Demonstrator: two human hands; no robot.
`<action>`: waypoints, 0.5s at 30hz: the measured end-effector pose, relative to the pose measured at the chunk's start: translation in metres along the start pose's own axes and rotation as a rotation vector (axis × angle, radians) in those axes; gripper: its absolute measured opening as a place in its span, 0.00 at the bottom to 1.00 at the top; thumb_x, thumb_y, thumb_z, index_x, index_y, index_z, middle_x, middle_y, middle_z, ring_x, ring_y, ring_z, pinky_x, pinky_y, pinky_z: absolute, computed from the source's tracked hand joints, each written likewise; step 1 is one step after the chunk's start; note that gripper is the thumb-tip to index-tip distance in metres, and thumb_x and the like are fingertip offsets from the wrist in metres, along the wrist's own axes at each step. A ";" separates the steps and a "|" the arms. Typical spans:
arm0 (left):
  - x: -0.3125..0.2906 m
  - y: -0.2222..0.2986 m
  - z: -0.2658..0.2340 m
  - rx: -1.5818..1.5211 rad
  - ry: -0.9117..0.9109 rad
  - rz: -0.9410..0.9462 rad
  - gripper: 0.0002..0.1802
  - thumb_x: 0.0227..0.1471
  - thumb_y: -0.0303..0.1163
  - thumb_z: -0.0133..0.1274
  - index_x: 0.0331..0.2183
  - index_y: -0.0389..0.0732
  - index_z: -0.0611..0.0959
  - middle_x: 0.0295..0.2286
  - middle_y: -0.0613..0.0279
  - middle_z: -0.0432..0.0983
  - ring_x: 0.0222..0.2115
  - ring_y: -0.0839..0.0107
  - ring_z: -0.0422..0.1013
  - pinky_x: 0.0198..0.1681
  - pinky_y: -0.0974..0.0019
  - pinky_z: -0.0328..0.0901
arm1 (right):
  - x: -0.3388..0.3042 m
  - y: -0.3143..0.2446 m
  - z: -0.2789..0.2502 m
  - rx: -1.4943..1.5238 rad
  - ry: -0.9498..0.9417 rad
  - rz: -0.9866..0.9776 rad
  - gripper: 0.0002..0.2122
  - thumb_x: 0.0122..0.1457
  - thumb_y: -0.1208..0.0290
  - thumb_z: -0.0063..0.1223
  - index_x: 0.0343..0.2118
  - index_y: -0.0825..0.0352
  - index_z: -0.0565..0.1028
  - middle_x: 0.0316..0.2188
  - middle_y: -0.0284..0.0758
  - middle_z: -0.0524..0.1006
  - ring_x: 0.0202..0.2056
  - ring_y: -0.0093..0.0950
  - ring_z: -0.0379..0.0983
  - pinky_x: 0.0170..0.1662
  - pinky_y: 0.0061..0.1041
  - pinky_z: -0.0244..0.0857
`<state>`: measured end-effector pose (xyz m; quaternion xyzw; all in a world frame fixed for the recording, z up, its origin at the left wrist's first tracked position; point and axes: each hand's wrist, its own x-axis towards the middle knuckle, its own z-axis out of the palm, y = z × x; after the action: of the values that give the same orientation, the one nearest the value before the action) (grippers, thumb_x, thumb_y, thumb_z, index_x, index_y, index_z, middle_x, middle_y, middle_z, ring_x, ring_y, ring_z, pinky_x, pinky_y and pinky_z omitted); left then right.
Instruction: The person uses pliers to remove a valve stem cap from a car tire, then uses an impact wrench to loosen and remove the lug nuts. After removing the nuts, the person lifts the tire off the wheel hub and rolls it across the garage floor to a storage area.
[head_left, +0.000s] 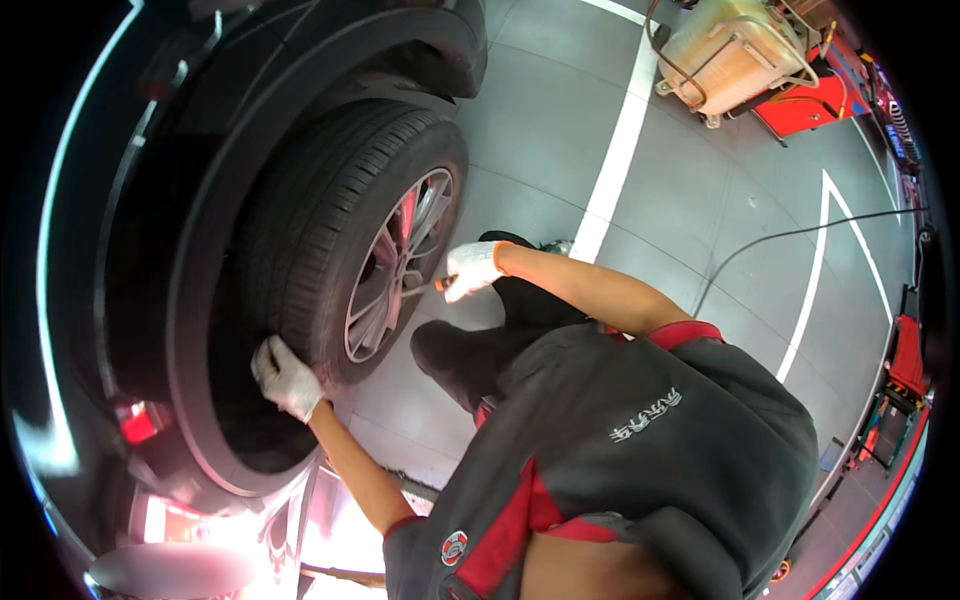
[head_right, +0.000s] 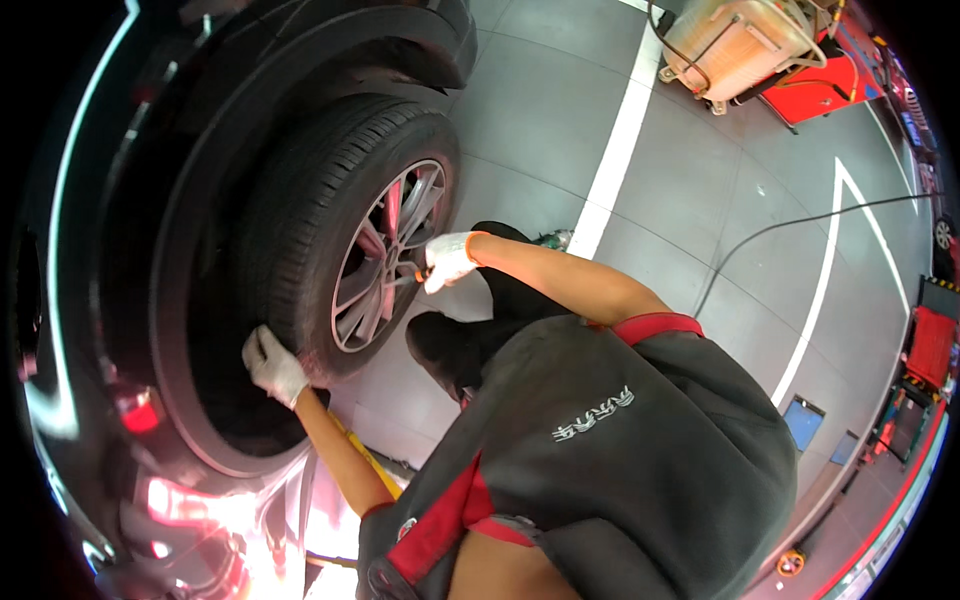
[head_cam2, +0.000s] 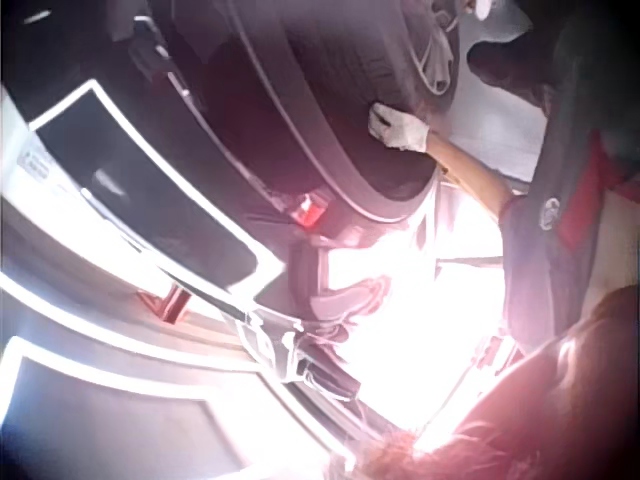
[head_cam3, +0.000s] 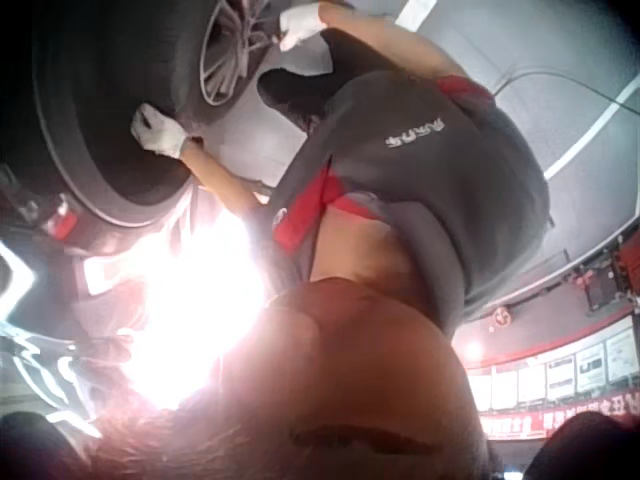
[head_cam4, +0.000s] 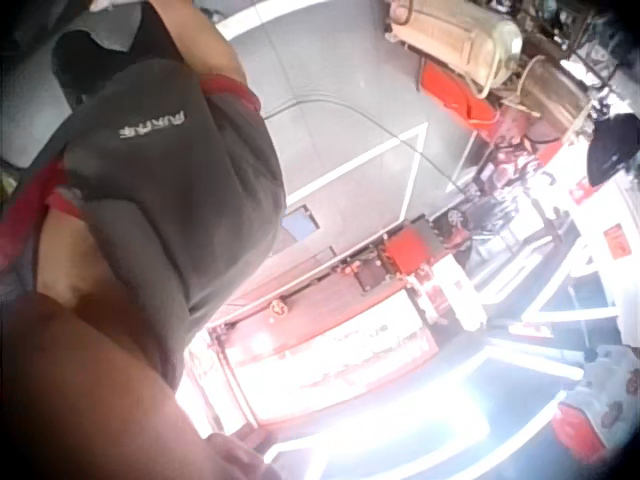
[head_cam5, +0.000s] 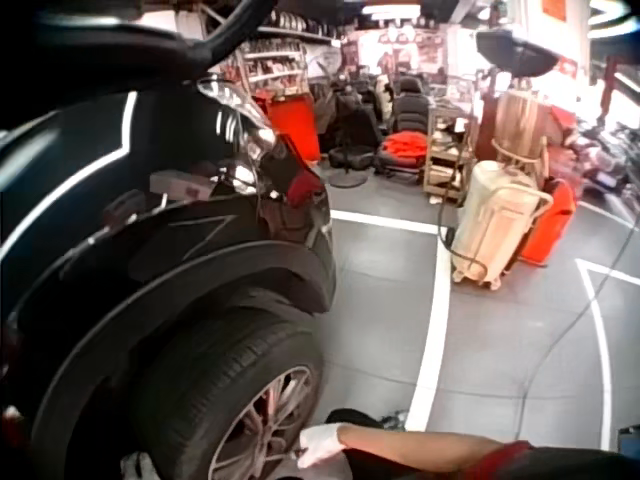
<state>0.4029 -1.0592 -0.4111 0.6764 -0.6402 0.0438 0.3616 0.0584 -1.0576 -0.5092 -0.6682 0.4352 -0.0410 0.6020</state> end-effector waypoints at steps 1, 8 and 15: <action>0.000 0.001 0.003 -0.062 -0.005 -0.084 0.12 0.52 0.28 0.53 0.31 0.27 0.82 0.34 0.43 0.77 0.37 0.52 0.71 0.43 0.56 0.66 | 0.003 0.007 -0.004 0.022 -0.059 -0.036 0.19 0.46 0.54 0.55 0.16 0.69 0.75 0.14 0.33 0.71 0.19 0.27 0.67 0.25 0.30 0.58; -0.011 -0.014 0.009 -0.259 0.166 -0.167 0.11 0.53 0.28 0.52 0.34 0.28 0.81 0.31 0.58 0.77 0.32 0.70 0.70 0.39 0.69 0.65 | 0.085 0.108 0.042 0.486 -0.230 -0.114 0.15 0.53 0.58 0.59 0.34 0.68 0.79 0.24 0.29 0.76 0.24 0.16 0.66 0.27 0.20 0.60; -0.025 -0.019 0.020 -0.220 0.375 -0.196 0.19 0.52 0.37 0.56 0.39 0.30 0.82 0.33 0.60 0.78 0.32 0.73 0.70 0.36 0.72 0.65 | 0.112 0.147 0.101 1.270 -0.260 -0.178 0.09 0.59 0.72 0.52 0.30 0.76 0.76 0.37 0.44 0.76 0.40 0.32 0.74 0.40 0.28 0.69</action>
<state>0.4074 -1.0507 -0.4472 0.6719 -0.4940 0.0634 0.5482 0.1073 -1.0354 -0.7129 -0.2156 0.1932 -0.2586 0.9216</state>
